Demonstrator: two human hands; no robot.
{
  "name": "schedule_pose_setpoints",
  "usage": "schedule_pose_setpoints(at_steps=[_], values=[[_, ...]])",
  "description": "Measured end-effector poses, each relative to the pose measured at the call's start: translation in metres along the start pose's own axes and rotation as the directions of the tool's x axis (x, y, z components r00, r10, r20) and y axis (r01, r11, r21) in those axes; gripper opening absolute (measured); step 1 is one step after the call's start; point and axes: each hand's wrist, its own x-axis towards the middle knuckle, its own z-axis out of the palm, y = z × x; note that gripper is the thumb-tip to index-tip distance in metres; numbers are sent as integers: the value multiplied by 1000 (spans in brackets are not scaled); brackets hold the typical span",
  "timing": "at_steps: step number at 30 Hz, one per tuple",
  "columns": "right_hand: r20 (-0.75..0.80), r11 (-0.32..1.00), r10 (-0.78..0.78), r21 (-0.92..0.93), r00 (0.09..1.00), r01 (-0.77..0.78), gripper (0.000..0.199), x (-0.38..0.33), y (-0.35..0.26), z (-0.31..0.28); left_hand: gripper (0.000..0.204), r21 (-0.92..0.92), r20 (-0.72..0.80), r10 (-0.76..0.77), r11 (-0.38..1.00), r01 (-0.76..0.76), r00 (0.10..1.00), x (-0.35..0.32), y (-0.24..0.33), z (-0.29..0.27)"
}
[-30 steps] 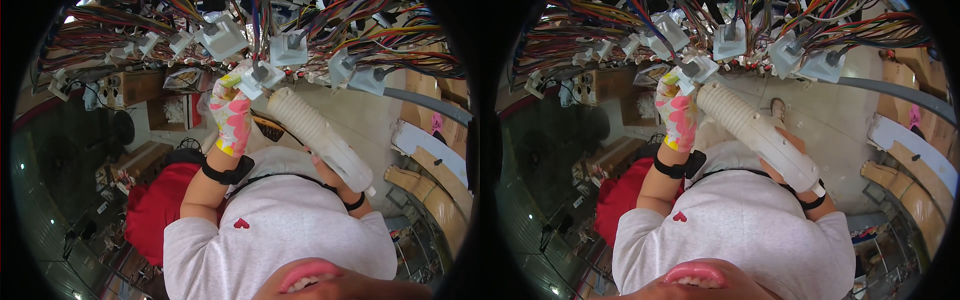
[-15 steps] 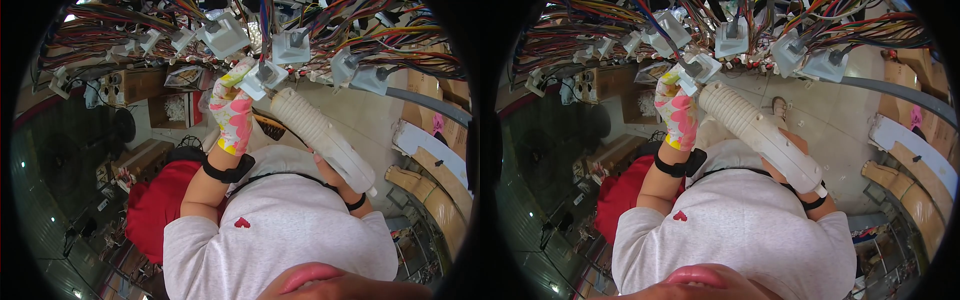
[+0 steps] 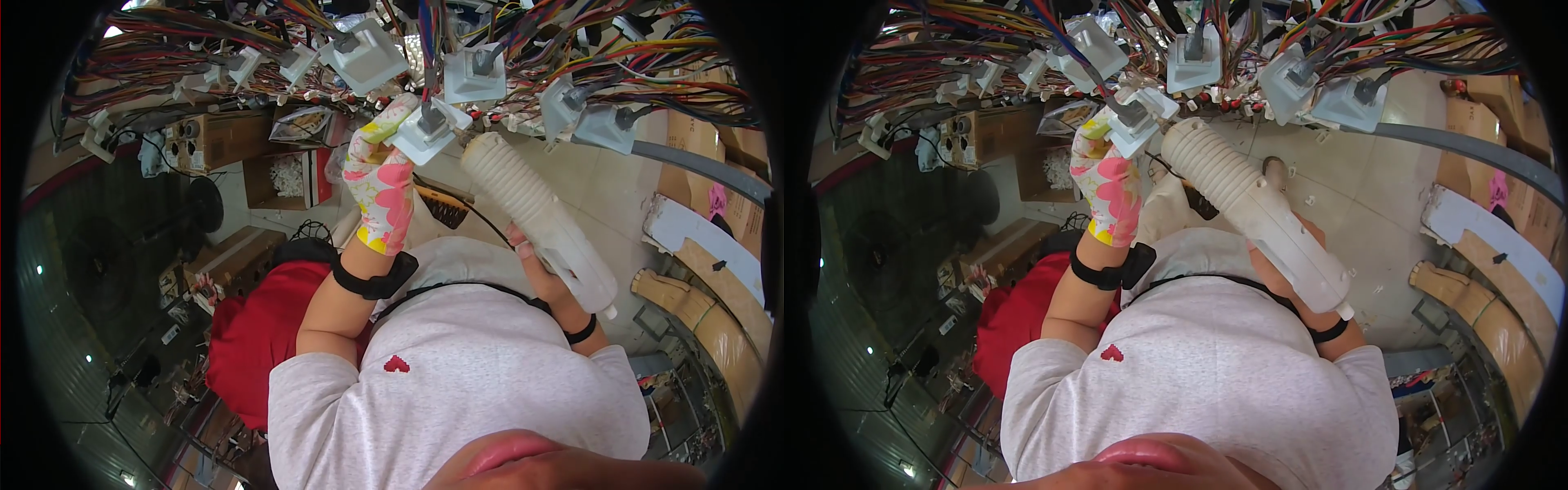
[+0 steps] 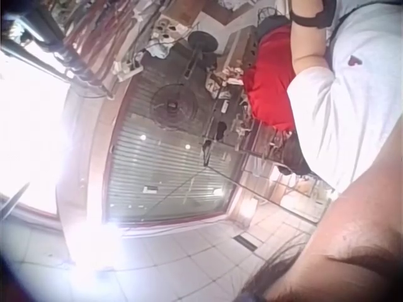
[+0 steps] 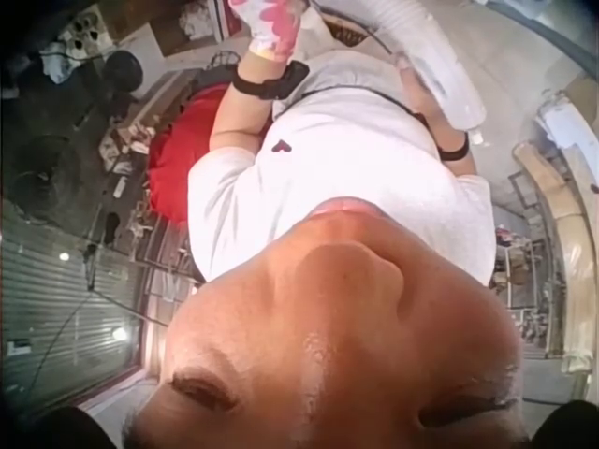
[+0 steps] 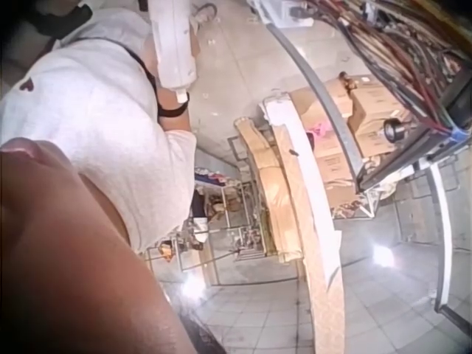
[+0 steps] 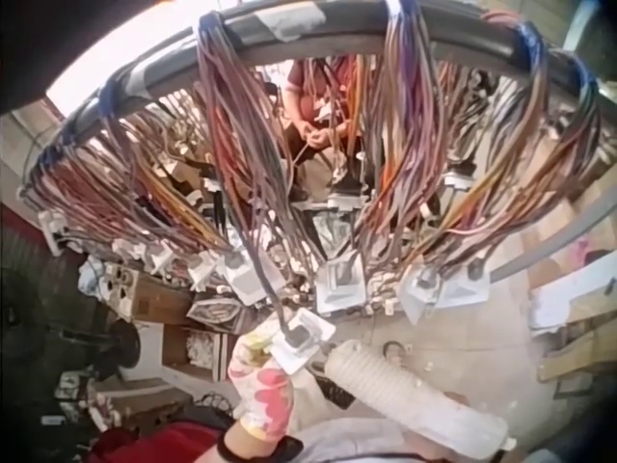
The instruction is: The person uses a glue gun to apply glue to the wire entry points of several connectors mounted on a rack.
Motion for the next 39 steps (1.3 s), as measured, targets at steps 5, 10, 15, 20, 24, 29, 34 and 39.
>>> schedule_pose_setpoints(at_steps=[5, 10, 15, 20, 24, 29, 34, 39], values=[[-26, 997, 53, 61, 998, -51, 19, -1, 0, 2, 34, 51, -25, -75, 996, 77, 997, 1, 3, 4], [26, 999, 24, -23, 999, -23, 19, -6, 1, 2, 33, 8, -18, -52, 999, 52, 998, -1, -9, -5], [146, 981, 162, 81, 976, -175, 14, -14, -2, -1, 33, 67, -7, -36, 997, 37, 999, 0, 0, 2], [130, 991, 129, 15, 983, -132, 15, -5, -12, -6, 32, 47, -29, -90, 995, 91, 996, 1, 7, 7], [105, 992, 121, 17, 987, -123, 16, -2, -15, -7, 33, -13, -3, -128, 992, 128, 992, -2, -7, -8], [38, 990, 141, -37, 989, -140, 16, 3, -20, -6, 36, 21, 23, 12, 1000, -13, 1000, 1, -3, -1], [65, 964, 225, 132, 972, -231, 16, 2, -19, -7, 37, 16, 31, -8, 1000, 7, 999, 2, 0, -1], [66, 995, 93, -44, 994, -90, 17, 8, -21, -10, 35, -28, 39, -14, 1000, 15, 999, 4, -4, -4]])
